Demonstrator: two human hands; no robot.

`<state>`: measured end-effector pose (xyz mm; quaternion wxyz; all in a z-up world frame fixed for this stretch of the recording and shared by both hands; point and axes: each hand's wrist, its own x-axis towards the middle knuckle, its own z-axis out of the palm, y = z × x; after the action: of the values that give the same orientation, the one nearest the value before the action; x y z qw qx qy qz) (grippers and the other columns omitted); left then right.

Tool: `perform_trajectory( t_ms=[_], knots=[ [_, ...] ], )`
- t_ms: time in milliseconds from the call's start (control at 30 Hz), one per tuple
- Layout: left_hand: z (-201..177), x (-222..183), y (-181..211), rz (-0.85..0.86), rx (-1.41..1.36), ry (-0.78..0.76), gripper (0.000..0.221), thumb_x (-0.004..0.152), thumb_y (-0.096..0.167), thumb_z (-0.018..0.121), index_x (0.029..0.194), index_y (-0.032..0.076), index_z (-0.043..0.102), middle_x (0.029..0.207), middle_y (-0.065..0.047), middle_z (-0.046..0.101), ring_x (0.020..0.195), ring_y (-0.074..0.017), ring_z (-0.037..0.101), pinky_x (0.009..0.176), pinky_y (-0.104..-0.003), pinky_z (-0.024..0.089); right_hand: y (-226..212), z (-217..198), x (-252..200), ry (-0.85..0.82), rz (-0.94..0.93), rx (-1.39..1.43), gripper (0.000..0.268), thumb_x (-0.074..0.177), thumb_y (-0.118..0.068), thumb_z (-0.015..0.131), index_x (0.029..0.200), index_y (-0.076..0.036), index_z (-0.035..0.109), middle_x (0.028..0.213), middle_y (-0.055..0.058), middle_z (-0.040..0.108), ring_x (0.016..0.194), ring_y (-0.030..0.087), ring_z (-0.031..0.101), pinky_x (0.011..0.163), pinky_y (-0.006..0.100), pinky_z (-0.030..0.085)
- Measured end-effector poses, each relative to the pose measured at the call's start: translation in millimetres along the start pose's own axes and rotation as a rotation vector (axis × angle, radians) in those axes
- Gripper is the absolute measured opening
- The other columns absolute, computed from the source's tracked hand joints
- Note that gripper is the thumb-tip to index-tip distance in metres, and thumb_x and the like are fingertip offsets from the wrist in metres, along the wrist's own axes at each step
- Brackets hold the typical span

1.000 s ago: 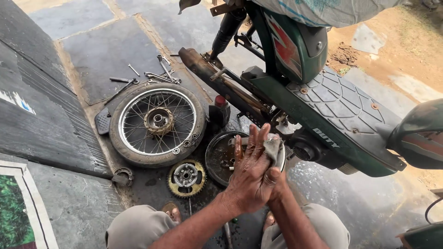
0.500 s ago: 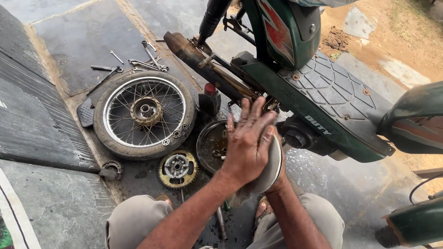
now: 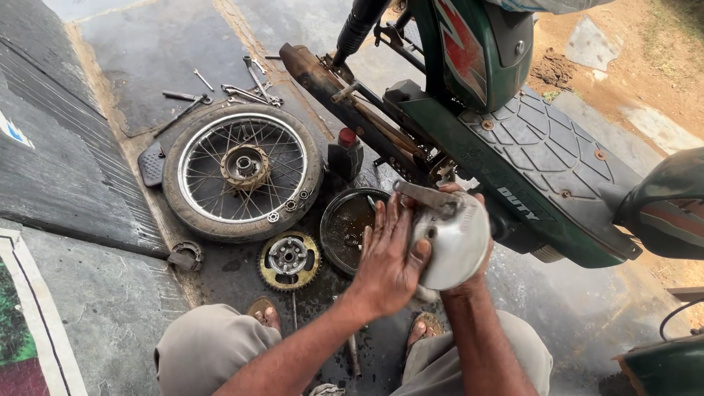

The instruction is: Cleaning motorcycle brake drum and sprocket using a cloth and a brush with solvent.

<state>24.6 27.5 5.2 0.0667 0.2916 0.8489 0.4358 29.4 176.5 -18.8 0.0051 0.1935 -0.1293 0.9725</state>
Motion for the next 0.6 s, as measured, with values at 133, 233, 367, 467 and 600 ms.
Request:
perform_trajectory(
  t_ms=[133,233,367,467,600],
  knots=[
    [-10.7,23.5,-9.4,-0.056,-0.109,-0.093,0.107,0.083,0.083,-0.004,0.165,0.014,0.001,0.172,-0.021,-0.01,0.158,-0.042,-0.011,0.119,-0.072,-0.005,10.3,12.1,-3.2,0.056,0.02,0.008,0.053,0.11,-0.044,0.043,0.146,-0.005,0.051,0.139,0.021,0.062,0.126,0.034,0.064,0.111,0.05,0.054],
    [-12.9,37.8,-12.9,-0.032,-0.18,-0.143,0.113,0.079,0.088,-0.004,0.164,0.013,-0.002,0.17,-0.025,-0.013,0.157,-0.0436,-0.014,0.118,-0.071,-0.007,18.0,5.8,-7.7,0.092,0.021,0.014,0.053,0.111,-0.044,0.043,0.145,-0.005,0.052,0.137,0.021,0.063,0.124,0.034,0.065,0.109,0.051,0.054],
    [-11.9,24.2,0.9,-0.008,-0.266,-0.096,0.112,0.084,0.087,0.004,0.164,0.009,-0.002,0.168,-0.031,-0.015,0.155,-0.0472,-0.02,0.118,-0.069,-0.008,24.7,25.2,0.1,0.245,-0.015,-0.077,0.058,0.114,-0.046,0.034,0.155,-0.006,0.044,0.151,0.022,0.051,0.138,0.034,0.052,0.117,0.05,0.046],
    [-9.8,9.6,13.4,0.035,-0.285,-0.028,0.106,0.09,0.082,0.009,0.164,0.005,0.003,0.168,-0.034,-0.012,0.156,-0.0504,-0.02,0.122,-0.068,-0.005,24.2,35.7,7.8,0.205,0.007,-0.09,0.059,0.111,-0.049,0.03,0.155,-0.011,0.041,0.16,0.02,0.041,0.146,0.035,0.042,0.117,0.052,0.043],
    [0.3,-12.2,24.4,0.099,-0.267,0.121,0.087,0.104,0.062,0.028,0.162,-0.004,0.021,0.167,-0.04,0.009,0.157,-0.0561,-0.001,0.127,-0.065,0.01,19.2,22.2,6.0,0.095,0.028,0.008,0.064,0.113,-0.053,0.029,0.158,-0.01,0.043,0.166,0.021,0.039,0.149,0.039,0.039,0.12,0.051,0.041]
  ],
)
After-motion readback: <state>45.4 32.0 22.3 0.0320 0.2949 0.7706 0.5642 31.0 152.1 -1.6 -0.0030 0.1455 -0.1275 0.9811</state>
